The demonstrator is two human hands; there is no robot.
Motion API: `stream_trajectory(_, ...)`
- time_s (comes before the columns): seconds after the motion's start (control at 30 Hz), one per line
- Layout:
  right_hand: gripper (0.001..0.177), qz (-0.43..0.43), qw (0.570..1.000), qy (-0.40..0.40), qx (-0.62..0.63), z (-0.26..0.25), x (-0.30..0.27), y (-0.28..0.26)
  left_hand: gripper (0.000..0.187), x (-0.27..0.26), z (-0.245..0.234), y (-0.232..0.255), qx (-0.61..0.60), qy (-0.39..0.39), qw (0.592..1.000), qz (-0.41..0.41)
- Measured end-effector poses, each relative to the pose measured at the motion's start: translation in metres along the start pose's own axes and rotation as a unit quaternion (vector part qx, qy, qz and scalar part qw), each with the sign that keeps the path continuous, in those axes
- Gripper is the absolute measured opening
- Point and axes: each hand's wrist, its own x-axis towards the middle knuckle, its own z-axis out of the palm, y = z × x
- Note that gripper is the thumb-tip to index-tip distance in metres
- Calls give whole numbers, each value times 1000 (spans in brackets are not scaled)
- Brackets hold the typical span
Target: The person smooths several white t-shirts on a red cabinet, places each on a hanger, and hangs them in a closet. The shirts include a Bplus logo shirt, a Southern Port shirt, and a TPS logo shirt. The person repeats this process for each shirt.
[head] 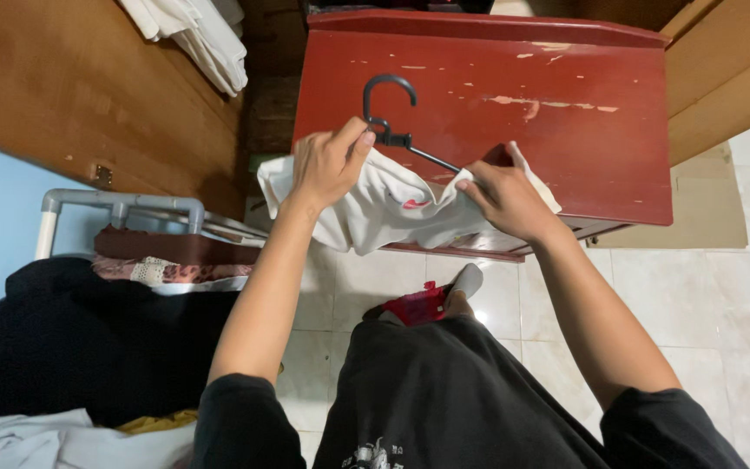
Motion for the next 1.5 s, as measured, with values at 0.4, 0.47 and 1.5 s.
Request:
stream_trajectory(0.4,20,180,913,88,356,71,5,-45,40,-21,45,44,-205,34,971,-120)
stream_trajectory(0.47,23,156,925,98,333,84,3,-57,39,-25,52,47,-259,14,958,-120)
stream_trajectory(1.5,23,142,980,130,49,-80,-98,90,24,-53,-56,106,45,40,998,-4)
